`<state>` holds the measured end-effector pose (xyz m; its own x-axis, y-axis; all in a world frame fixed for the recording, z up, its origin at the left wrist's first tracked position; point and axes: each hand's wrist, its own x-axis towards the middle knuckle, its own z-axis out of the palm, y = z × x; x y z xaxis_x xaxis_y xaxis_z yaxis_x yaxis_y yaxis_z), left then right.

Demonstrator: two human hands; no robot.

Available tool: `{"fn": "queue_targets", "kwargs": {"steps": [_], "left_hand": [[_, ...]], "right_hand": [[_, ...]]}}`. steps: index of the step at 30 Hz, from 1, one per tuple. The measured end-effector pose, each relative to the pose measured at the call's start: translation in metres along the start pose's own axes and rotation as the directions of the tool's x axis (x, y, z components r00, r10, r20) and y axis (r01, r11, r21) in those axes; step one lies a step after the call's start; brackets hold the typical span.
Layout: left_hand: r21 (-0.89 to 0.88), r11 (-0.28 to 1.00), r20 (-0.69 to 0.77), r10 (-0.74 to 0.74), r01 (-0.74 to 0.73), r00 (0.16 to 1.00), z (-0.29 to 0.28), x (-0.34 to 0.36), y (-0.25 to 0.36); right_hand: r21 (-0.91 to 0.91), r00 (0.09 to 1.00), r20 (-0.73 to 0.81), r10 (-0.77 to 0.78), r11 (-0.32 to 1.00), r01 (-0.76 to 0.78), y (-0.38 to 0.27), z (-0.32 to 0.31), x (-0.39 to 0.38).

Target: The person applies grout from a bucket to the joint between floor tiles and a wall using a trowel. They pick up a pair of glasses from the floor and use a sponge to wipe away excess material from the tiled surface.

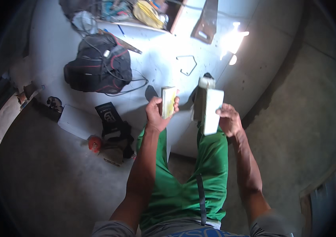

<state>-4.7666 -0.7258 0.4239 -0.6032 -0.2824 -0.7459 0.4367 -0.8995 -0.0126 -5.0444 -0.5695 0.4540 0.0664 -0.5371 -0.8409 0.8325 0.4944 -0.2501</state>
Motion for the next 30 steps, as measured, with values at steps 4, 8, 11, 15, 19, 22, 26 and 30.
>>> {"fn": "queue_targets", "kwargs": {"steps": [4,8,11,15,19,22,26,30], "left_hand": [[0.059,0.997,0.089,0.039,-0.045,0.995,0.059,-0.085,0.014],[0.2,0.979,-0.072,0.059,-0.043,0.996,0.112,-0.192,0.026],[0.206,0.976,-0.154,0.109,-0.076,0.982,0.113,-0.289,0.05],[0.054,0.998,-0.044,0.025,-0.023,0.999,0.062,-0.331,0.061],[0.705,-0.198,0.618,0.644,-0.681,0.452,0.045,-0.424,0.075],[0.683,0.396,0.32,0.593,-0.613,0.739,0.056,-0.471,0.089],[0.042,0.7,0.018,0.713,-0.713,0.701,-0.094,-0.493,0.048],[-0.003,0.612,-0.416,0.719,-0.791,0.557,-0.1,-0.52,0.056]], "right_hand": [[0.075,0.998,0.056,-0.003,0.997,-0.001,0.003,0.075,-0.088],[0.185,0.985,0.167,-0.037,0.983,0.006,0.018,0.17,-0.17],[0.132,0.98,0.192,-0.056,0.991,0.031,0.08,0.201,-0.169],[-0.029,0.99,0.14,-0.028,0.999,0.032,0.09,0.311,-0.212],[-0.184,0.928,0.348,0.134,0.98,-0.073,0.099,0.37,-0.211],[-0.362,0.854,0.406,0.326,0.915,-0.178,0.106,0.395,-0.195],[-0.594,0.813,0.463,0.353,0.805,-0.012,0.135,0.465,-0.197],[-0.55,0.873,0.34,0.349,0.827,-0.116,0.125,0.508,-0.199]]}}
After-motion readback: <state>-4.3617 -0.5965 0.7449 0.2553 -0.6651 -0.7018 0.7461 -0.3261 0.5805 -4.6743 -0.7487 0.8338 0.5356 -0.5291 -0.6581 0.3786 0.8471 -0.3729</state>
